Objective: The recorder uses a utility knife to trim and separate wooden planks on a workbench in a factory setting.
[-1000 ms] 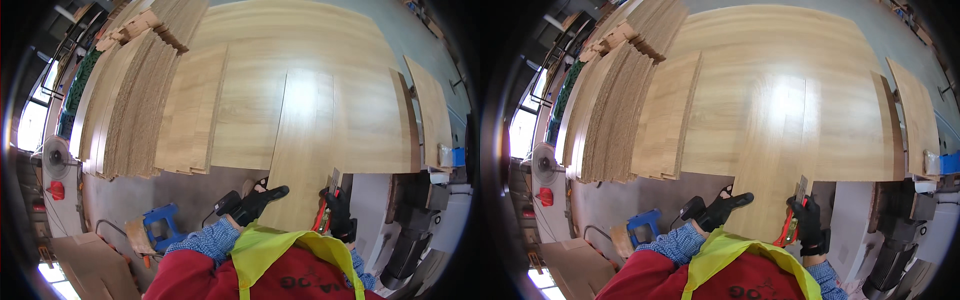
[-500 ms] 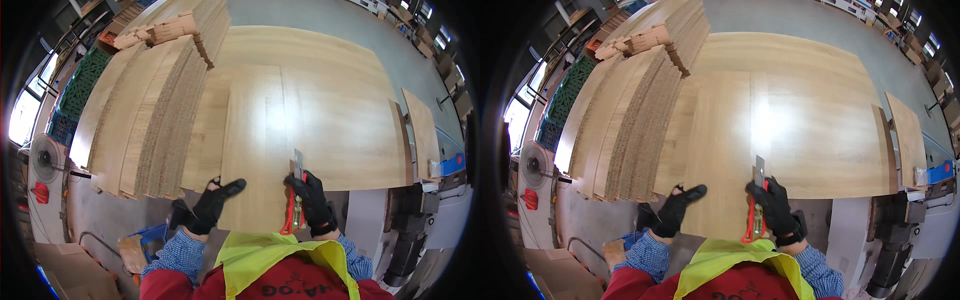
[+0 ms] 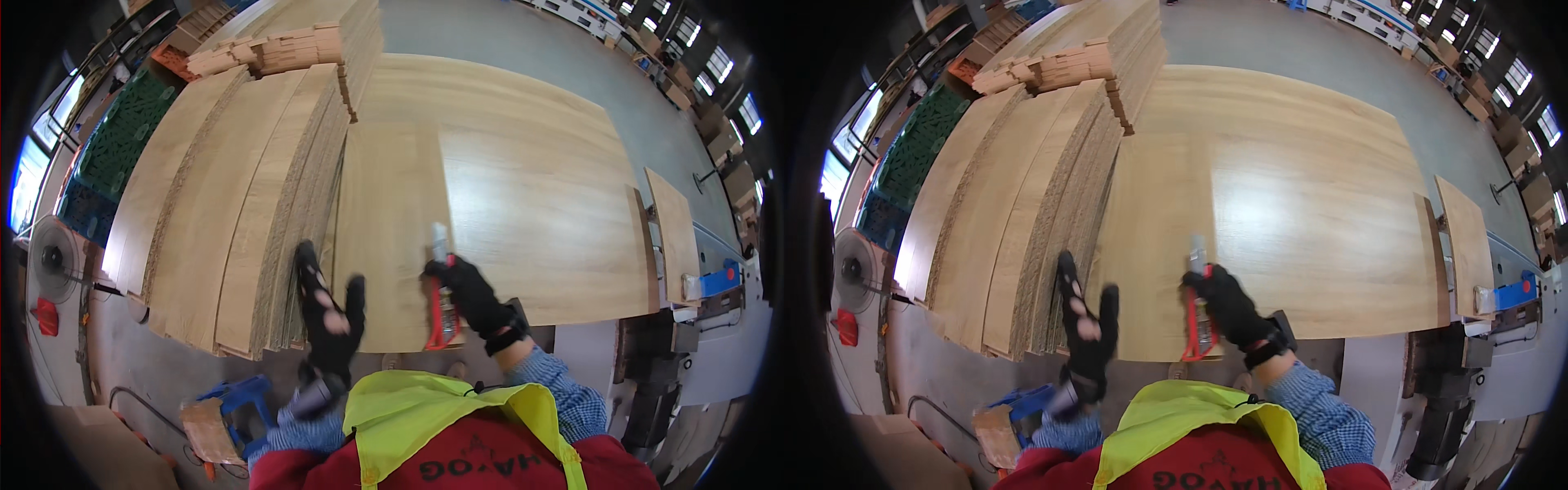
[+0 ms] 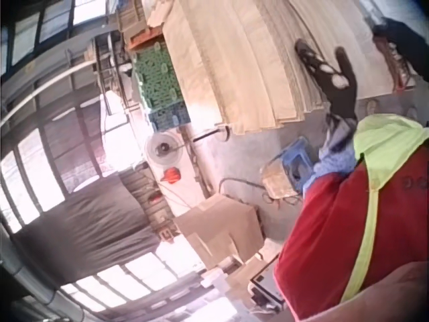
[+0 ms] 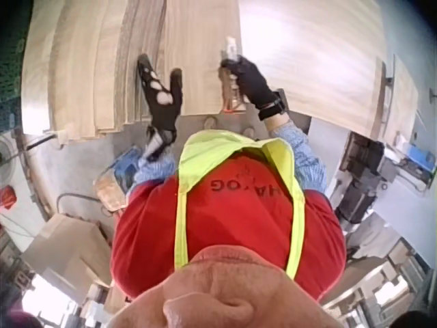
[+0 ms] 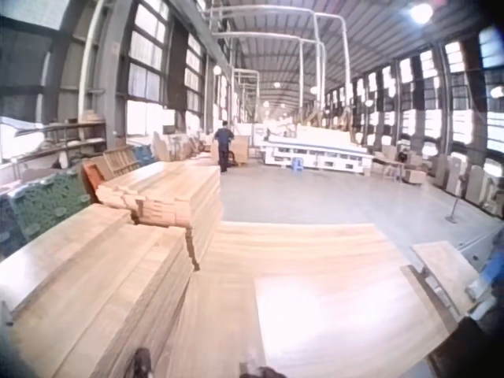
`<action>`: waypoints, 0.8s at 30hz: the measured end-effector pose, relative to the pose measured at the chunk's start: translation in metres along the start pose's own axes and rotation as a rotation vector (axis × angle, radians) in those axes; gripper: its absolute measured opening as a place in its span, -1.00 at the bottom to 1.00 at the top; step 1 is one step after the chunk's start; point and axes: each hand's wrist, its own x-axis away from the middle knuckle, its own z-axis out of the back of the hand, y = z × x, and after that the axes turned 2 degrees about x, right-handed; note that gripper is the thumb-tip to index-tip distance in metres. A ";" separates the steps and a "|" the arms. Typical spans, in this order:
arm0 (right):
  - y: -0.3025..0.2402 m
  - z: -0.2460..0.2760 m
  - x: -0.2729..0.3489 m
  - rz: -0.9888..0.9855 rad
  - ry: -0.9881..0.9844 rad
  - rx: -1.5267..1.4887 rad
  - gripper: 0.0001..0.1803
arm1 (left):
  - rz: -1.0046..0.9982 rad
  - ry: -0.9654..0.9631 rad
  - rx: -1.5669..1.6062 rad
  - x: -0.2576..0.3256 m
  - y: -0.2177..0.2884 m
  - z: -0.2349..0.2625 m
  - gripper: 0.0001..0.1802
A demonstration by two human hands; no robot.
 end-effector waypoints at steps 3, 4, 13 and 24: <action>0.017 -0.030 -0.011 0.307 -0.093 0.553 -0.71 | -0.054 -0.120 0.539 0.035 0.034 0.011 -0.24; 0.016 -0.034 -0.012 0.395 -0.089 0.643 -0.71 | -0.222 -0.356 0.039 0.029 0.041 0.027 -0.32; -0.019 0.014 -0.007 -0.093 -0.154 0.146 -0.54 | 0.068 -0.367 0.206 0.029 0.043 -0.035 -0.49; 0.015 0.436 0.209 -0.310 0.690 0.660 -0.79 | 0.412 -0.775 1.034 0.048 0.228 -0.324 -0.56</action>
